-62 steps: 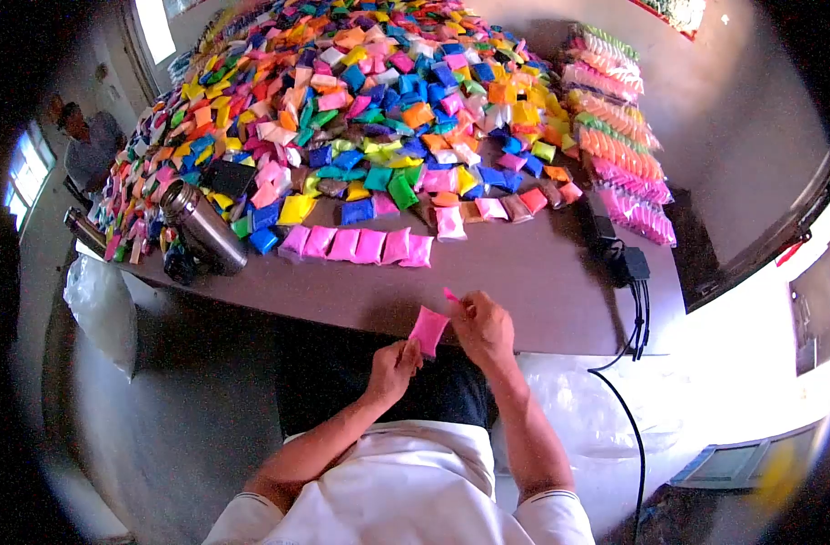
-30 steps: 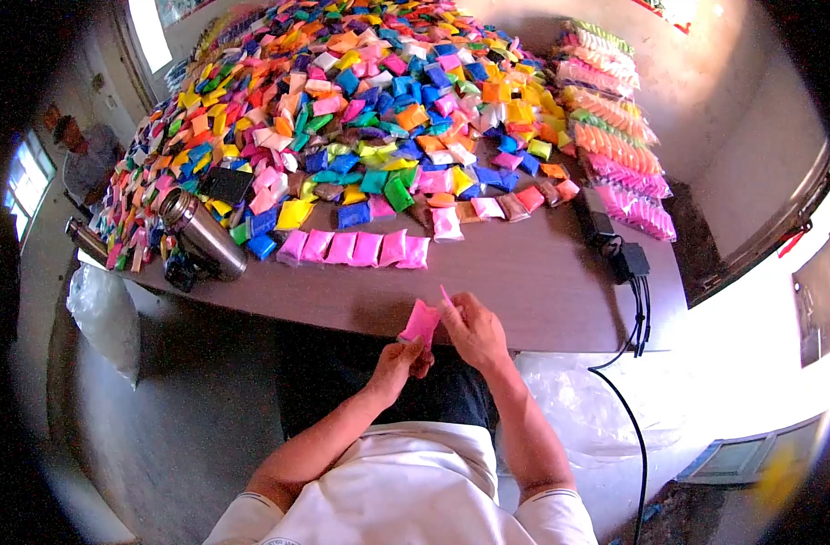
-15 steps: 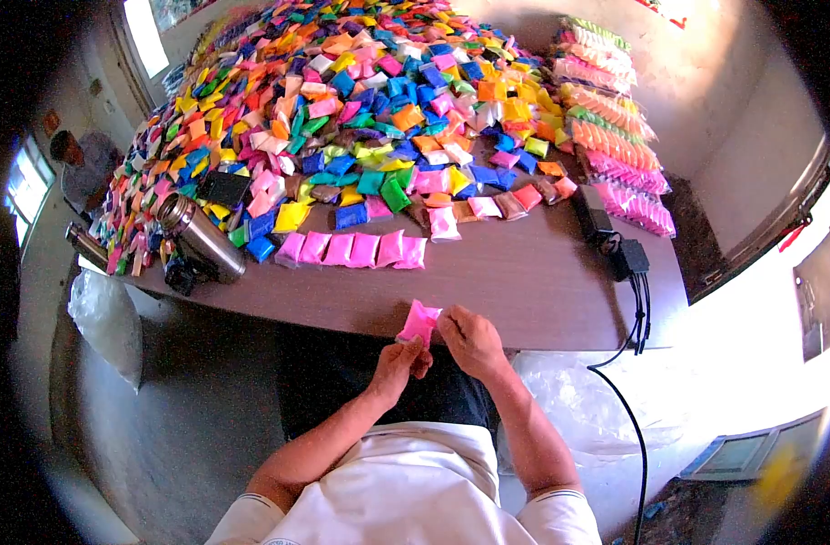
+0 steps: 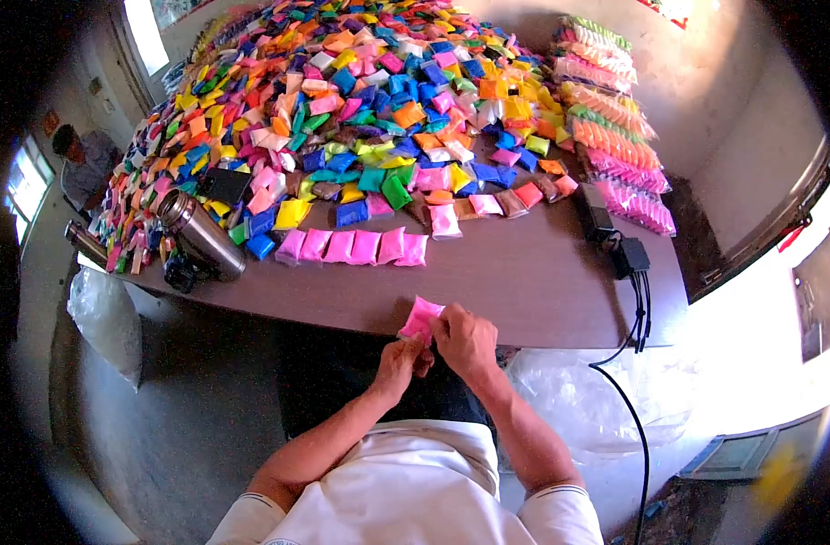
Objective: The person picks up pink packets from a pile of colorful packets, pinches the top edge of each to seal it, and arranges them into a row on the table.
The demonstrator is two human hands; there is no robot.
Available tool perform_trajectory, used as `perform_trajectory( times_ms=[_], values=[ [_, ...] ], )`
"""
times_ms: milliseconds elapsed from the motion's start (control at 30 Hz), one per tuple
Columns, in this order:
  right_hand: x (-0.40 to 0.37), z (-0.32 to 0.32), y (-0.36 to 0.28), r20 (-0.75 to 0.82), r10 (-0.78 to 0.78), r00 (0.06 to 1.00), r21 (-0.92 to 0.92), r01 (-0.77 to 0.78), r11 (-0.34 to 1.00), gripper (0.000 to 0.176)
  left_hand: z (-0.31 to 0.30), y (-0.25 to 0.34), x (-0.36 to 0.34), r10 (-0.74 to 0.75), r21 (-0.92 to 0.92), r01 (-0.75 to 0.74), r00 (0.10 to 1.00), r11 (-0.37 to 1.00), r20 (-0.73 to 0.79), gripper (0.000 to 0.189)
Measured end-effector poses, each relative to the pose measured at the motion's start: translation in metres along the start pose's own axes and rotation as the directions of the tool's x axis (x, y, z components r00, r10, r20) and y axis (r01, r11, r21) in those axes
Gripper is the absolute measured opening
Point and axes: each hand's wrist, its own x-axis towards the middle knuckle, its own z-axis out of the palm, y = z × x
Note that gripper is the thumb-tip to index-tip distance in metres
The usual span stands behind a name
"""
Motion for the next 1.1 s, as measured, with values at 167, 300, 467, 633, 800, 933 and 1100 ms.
perform_trajectory(
  times_ms=[167,300,467,633,800,933,1100],
  values=[
    [0.011,-0.005,0.012,-0.076,0.061,0.995,-0.091,-0.067,0.994,0.021,0.002,0.002,0.000,0.037,0.101,-0.034,0.999,0.994,-0.025,0.049],
    [0.013,-0.017,0.010,-0.081,0.084,0.993,0.015,-0.083,0.996,0.021,0.001,0.002,-0.001,0.008,0.119,-0.004,0.999,0.993,-0.040,0.049],
    [0.014,-0.012,-0.008,0.066,-0.178,0.982,0.005,0.178,0.984,0.021,0.004,-0.001,0.000,-0.012,0.012,0.012,1.000,1.000,-0.023,0.051],
    [0.034,-0.008,-0.001,0.160,-0.145,0.976,-0.086,0.160,0.983,0.021,0.002,0.002,0.000,-0.026,0.004,0.026,1.000,1.000,-0.009,0.050],
    [0.041,-0.011,-0.004,0.122,-0.108,0.987,-0.097,0.120,0.988,0.023,0.005,0.011,0.001,0.008,0.009,-0.008,1.000,1.000,-0.004,0.044],
    [0.043,-0.006,0.018,0.015,-0.021,1.000,-0.127,0.023,0.992,0.024,0.004,0.006,-0.003,-0.014,0.024,0.015,1.000,1.000,-0.016,0.047],
    [0.021,-0.023,0.005,0.080,-0.054,0.995,0.149,0.041,0.988,0.021,0.001,-0.001,-0.003,-0.041,-0.019,0.041,0.999,0.999,-0.012,0.044]
  ],
)
